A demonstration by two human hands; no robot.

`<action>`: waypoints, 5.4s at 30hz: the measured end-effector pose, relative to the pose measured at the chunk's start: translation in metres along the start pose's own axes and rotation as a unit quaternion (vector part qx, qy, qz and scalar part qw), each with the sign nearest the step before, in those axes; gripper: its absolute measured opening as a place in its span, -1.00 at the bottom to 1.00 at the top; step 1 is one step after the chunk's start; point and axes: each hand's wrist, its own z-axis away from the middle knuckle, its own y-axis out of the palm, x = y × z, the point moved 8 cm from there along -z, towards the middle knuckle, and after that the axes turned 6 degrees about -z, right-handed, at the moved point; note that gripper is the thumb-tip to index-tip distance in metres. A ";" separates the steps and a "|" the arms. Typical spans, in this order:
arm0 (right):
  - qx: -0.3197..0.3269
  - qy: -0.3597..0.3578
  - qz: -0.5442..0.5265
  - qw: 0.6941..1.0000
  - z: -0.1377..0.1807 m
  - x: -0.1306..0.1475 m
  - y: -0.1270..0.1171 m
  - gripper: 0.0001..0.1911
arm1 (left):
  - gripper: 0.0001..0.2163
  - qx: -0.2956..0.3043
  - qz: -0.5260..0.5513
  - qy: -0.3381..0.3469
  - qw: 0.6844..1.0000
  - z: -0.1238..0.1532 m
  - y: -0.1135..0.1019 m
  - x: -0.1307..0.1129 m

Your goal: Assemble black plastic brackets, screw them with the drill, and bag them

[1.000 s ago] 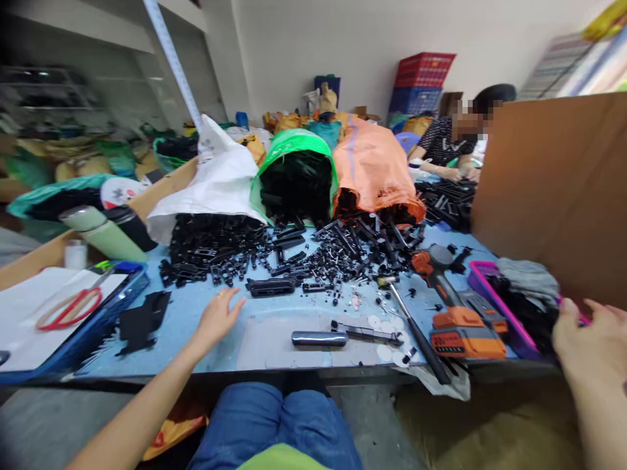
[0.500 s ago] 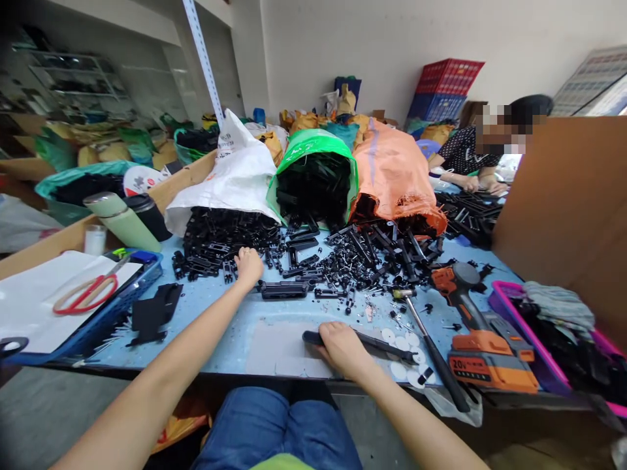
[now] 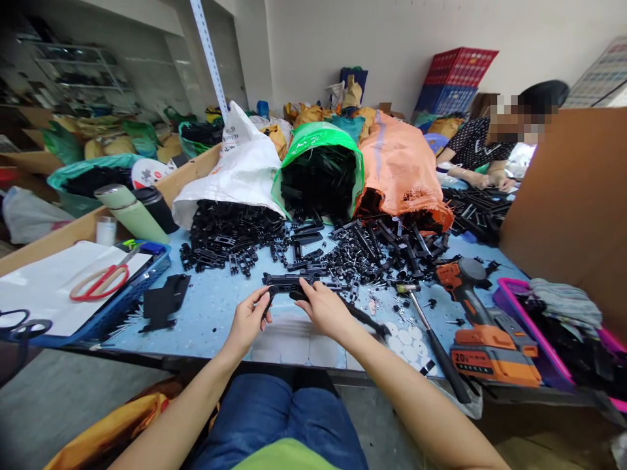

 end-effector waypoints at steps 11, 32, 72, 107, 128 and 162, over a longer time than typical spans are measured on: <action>-0.037 0.006 0.205 0.978 -0.018 0.009 0.020 -0.90 | -0.54 0.018 0.000 -0.031 0.999 0.025 0.010 0.016; 0.036 -0.088 -0.140 0.986 0.006 0.015 0.002 -0.54 | -0.69 0.020 -0.168 0.140 0.976 0.036 0.027 -0.056; -0.148 0.040 -0.135 0.979 0.055 0.059 -0.006 -0.32 | -0.72 -0.022 -0.051 0.287 0.956 0.068 0.022 -0.093; 0.107 -0.047 -0.037 0.992 0.064 -0.090 0.060 -0.82 | -0.59 -0.086 0.046 -0.188 0.977 0.059 -0.004 0.069; -0.092 0.162 0.056 0.981 -0.034 -0.180 -0.013 -0.78 | -0.77 0.182 -0.573 0.089 0.794 -0.112 0.226 -0.028; 0.011 0.025 0.011 1.000 0.071 -0.053 0.012 -0.83 | -0.62 0.130 -0.004 -0.103 0.986 0.000 0.040 0.031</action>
